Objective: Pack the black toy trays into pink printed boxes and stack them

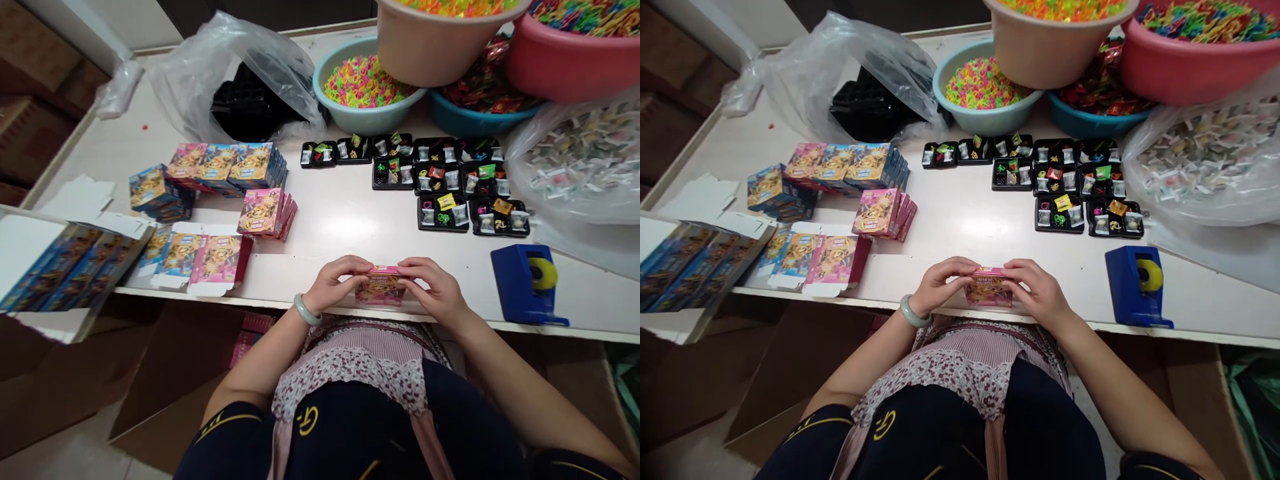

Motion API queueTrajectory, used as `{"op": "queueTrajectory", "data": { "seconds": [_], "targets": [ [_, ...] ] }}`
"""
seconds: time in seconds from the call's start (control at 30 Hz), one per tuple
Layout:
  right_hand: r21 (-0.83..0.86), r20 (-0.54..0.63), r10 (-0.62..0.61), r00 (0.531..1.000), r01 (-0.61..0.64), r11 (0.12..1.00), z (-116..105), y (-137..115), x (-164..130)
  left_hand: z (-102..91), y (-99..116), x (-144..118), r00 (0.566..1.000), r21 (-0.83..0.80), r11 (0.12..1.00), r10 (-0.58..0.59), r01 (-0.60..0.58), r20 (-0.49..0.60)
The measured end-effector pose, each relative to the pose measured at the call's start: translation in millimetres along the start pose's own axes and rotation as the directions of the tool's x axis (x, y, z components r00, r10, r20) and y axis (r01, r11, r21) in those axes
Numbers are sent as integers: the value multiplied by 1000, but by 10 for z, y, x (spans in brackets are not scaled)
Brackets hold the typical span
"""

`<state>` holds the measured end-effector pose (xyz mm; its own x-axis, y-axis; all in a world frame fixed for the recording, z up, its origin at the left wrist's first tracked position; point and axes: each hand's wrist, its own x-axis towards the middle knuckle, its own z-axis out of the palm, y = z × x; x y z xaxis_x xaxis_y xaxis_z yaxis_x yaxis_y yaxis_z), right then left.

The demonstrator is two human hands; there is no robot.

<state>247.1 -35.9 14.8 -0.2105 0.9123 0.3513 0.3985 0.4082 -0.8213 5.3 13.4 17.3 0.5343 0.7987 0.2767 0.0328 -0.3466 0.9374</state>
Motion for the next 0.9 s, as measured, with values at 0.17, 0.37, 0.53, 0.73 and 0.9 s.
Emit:
{"op": "queueTrajectory", "data": {
  "seconds": [0.17,0.37,0.53,0.73,0.9],
  "targets": [
    [-1,-65,31,997,-32,1000,179,30,41,-2,-36,46,1000,70,998,-9,8,17],
    [138,-152,259,954,-239,961,-178,155,-221,-61,-25,113,978,51,989,-131,141,-163],
    [-357,-602,344,720,-628,692,-1103,277,-955,212,-108,300,911,37,996,-62,84,-407],
    [-362,-555,511,656,-744,562,-1464,378,-1278,547,-65,437,976,120,991,-25,52,-216],
    [216,-627,615,478,-652,727,-1317,450,-1394,589,-57,437,986,198,980,33,0,-164]
  ]
}}
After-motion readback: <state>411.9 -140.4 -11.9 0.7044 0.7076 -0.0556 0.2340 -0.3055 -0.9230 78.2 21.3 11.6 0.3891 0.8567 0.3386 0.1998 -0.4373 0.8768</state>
